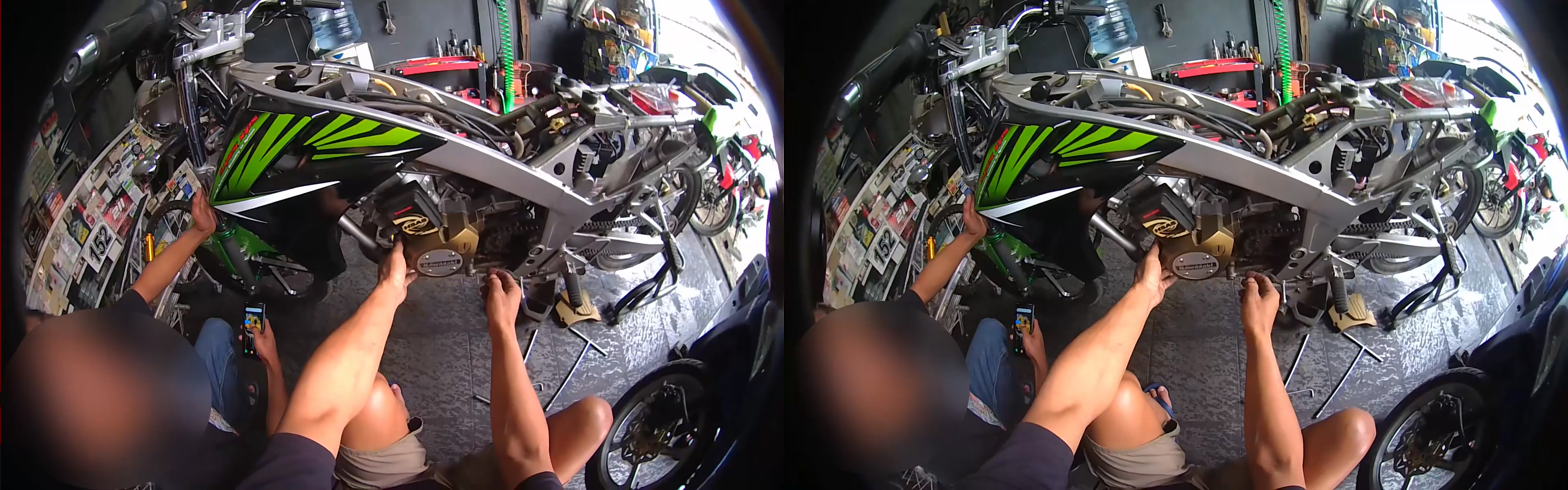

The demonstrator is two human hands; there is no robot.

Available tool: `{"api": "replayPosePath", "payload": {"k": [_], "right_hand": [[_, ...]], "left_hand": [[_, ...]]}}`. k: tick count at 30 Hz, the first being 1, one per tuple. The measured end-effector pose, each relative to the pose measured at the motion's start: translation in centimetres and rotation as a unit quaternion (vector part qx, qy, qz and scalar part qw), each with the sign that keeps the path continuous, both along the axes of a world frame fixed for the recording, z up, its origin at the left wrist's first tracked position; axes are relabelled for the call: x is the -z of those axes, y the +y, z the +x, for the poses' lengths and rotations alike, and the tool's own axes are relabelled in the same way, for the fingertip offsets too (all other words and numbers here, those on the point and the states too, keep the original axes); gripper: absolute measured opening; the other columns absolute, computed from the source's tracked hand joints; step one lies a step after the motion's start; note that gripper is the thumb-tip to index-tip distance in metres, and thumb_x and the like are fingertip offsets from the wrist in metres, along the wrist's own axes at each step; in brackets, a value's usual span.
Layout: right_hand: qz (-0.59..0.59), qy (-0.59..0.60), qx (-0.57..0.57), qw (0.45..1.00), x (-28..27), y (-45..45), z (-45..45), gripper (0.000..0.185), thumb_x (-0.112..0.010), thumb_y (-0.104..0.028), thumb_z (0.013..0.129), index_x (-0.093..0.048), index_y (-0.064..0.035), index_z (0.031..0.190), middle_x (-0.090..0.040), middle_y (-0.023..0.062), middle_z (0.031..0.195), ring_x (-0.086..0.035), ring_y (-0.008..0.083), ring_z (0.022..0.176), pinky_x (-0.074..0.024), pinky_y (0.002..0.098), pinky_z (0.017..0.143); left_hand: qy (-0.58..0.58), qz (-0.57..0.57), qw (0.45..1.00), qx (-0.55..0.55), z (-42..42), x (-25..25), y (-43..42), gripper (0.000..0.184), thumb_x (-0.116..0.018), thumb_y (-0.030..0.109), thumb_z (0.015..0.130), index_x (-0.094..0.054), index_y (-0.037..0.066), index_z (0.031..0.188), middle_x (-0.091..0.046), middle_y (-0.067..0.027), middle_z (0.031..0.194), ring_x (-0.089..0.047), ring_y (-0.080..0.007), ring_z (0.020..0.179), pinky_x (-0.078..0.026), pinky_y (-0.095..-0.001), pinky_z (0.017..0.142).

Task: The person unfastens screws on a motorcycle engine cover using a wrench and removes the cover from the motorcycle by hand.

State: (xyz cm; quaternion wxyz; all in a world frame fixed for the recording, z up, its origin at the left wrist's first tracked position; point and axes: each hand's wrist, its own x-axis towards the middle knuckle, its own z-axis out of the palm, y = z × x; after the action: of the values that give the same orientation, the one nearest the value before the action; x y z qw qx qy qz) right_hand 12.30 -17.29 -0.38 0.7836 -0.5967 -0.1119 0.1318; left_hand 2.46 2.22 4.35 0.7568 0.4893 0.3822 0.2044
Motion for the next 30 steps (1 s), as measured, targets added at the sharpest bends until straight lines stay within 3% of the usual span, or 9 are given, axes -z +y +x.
{"api": "replayPosePath", "payload": {"k": [3,6,8,10,16,18,22,24,30], "right_hand": [[-0.011,-0.048,-0.003,0.999,0.1,0.3,0.7,0.026,-0.053,-0.014,0.092,-0.065,0.0039,0.106,-0.066,0.0064,0.088,-0.058,0.0115,0.074,-0.0474,0.0262,0.068],[0.004,-0.074,-0.012,0.997,-3.0,0.2,0.4,0.029,-0.053,-0.016,0.093,-0.064,0.0042,0.111,-0.068,0.0100,0.094,-0.061,0.0147,0.084,-0.0484,0.0274,0.076],[0.021,-0.143,-0.009,0.989,-3.7,0.8,0.8,0.034,-0.054,-0.017,0.095,-0.059,0.0048,0.120,-0.066,0.0066,0.099,-0.058,0.0124,0.086,-0.0469,0.0262,0.077],[0.067,-0.131,-0.043,0.988,-5.5,1.1,0.5,0.037,-0.055,-0.017,0.093,-0.057,0.0051,0.123,-0.064,0.0176,0.116,-0.060,0.0210,0.108,-0.0453,0.0311,0.093],[0.046,-0.210,-0.013,0.976,-6.3,2.9,1.3,0.038,-0.059,-0.016,0.091,-0.057,0.0036,0.123,-0.062,0.0180,0.117,-0.060,0.0263,0.111,-0.0458,0.0339,0.095],[0.027,-0.188,-0.032,0.981,-6.2,3.0,1.6,0.039,-0.057,-0.014,0.093,-0.053,0.0063,0.126,-0.062,0.0152,0.118,-0.058,0.0216,0.111,-0.0434,0.0320,0.097],[0.014,-0.184,0.012,0.983,-7.3,2.9,1.5,0.034,-0.059,-0.014,0.092,-0.055,0.0053,0.120,-0.063,0.0159,0.115,-0.059,0.0222,0.109,-0.0444,0.0324,0.095],[0.017,-0.197,0.008,0.980,-7.4,2.8,1.7,0.035,-0.061,-0.018,0.091,-0.058,0.0024,0.119,-0.064,0.0189,0.116,-0.062,0.0269,0.108,-0.0474,0.0356,0.092],[-0.036,-0.199,0.018,0.979,-8.4,3.3,2.9,0.033,-0.060,-0.024,0.091,-0.062,0.0025,0.111,-0.069,0.0200,0.099,-0.067,0.0283,0.095,-0.0501,0.0359,0.084]], "left_hand": [[-0.034,0.007,0.999,-0.036,0.0,-0.3,0.0,0.057,-0.047,0.053,0.092,-0.048,0.009,0.129,-0.056,-0.0105,0.124,-0.052,-0.0275,0.117,-0.036,-0.0489,0.101],[-0.017,0.011,0.999,-0.033,-0.1,0.2,0.5,0.056,-0.046,0.052,0.093,-0.048,0.009,0.129,-0.056,-0.0112,0.124,-0.053,-0.0277,0.115,-0.038,-0.0482,0.099],[-0.010,0.022,0.998,-0.053,0.0,0.1,0.5,0.054,-0.040,0.049,0.097,-0.049,0.003,0.125,-0.058,-0.0131,0.120,-0.055,-0.0277,0.112,-0.041,-0.0456,0.098],[-0.012,0.049,0.998,-0.033,-0.4,-0.4,0.1,0.053,-0.039,0.048,0.098,-0.050,0.002,0.122,-0.060,-0.0130,0.115,-0.057,-0.0266,0.110,-0.043,-0.0433,0.096],[-0.005,0.053,0.995,-0.087,-0.5,-0.8,-0.1,0.040,-0.048,0.039,0.096,-0.055,0.005,0.116,-0.062,-0.0112,0.109,-0.061,-0.0233,0.100,-0.047,-0.0437,0.089],[-0.027,0.052,0.994,-0.095,-0.3,-0.9,-0.3,0.038,-0.049,0.038,0.095,-0.056,0.005,0.113,-0.062,-0.0099,0.107,-0.060,-0.0228,0.098,-0.047,-0.0433,0.087],[-0.047,0.038,0.992,-0.108,0.1,-0.6,-0.4,0.036,-0.047,0.035,0.095,-0.057,0.005,0.112,-0.062,-0.0087,0.102,-0.060,-0.0223,0.097,-0.047,-0.0428,0.087],[-0.051,0.040,0.991,-0.119,0.1,0.3,-0.1,0.036,-0.045,0.034,0.095,-0.057,0.005,0.112,-0.062,-0.0089,0.101,-0.062,-0.0224,0.095,-0.049,-0.0421,0.083],[-0.055,0.088,0.989,-0.101,0.5,1.9,2.1,0.036,-0.043,0.033,0.096,-0.058,0.005,0.113,-0.064,-0.0098,0.104,-0.064,-0.0232,0.091,-0.053,-0.0399,0.077]]}}
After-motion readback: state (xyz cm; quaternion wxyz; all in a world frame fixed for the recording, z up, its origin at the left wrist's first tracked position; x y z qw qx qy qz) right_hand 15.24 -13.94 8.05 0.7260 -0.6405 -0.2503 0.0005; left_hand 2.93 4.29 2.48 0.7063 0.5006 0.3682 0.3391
